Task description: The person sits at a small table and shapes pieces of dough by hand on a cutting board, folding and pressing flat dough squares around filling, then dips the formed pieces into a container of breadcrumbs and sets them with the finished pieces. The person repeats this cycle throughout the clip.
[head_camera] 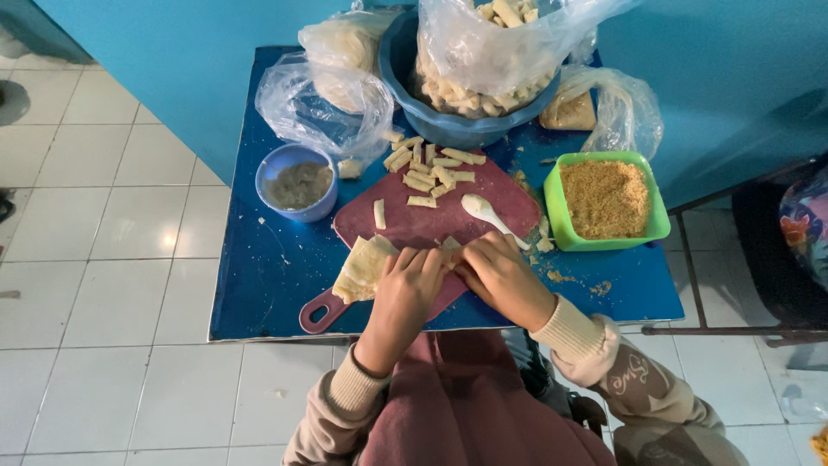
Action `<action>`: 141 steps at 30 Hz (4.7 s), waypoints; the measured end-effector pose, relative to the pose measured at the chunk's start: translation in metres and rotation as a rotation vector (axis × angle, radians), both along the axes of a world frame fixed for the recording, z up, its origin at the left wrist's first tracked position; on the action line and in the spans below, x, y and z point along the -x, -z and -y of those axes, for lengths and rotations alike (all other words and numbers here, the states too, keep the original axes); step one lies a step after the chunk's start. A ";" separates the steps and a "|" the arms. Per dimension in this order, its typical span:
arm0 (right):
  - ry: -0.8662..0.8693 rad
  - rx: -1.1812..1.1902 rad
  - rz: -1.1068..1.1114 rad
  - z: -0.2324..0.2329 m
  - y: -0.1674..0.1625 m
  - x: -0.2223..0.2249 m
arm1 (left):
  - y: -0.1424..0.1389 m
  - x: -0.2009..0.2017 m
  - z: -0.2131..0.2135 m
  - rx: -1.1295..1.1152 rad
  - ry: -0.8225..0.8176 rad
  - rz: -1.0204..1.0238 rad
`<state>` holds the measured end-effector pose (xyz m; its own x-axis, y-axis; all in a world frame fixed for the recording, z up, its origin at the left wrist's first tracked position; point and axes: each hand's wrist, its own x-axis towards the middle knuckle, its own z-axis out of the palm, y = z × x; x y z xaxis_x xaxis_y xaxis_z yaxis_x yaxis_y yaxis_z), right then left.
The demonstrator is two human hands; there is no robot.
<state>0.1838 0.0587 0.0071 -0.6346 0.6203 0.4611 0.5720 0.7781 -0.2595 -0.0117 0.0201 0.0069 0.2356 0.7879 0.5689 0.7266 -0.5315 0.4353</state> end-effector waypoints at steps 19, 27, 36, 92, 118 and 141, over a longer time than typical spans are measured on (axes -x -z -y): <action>0.348 -0.184 0.236 0.040 0.027 0.025 | 0.021 -0.034 0.013 -0.039 -0.404 -0.385; 0.312 -0.187 0.262 -0.004 0.017 0.031 | 0.004 -0.026 -0.017 -0.031 -0.427 -0.395; 0.197 -0.251 0.166 -0.017 0.005 0.016 | -0.027 0.060 0.021 0.220 -0.366 -0.055; 0.173 0.049 0.031 -0.014 -0.021 -0.023 | 0.010 -0.046 0.014 0.019 -0.211 -0.025; 0.120 -0.173 0.044 -0.013 -0.004 -0.010 | 0.013 -0.032 0.018 0.025 -0.183 -0.040; 0.466 -0.259 0.102 -0.025 -0.038 -0.082 | 0.017 -0.020 0.015 0.016 -0.512 -0.104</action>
<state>0.2661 0.0839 0.0455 -0.3686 0.7210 0.5868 0.8841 0.4669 -0.0183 0.0085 0.0046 -0.0096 -0.1276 0.8253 0.5501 0.9314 -0.0909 0.3524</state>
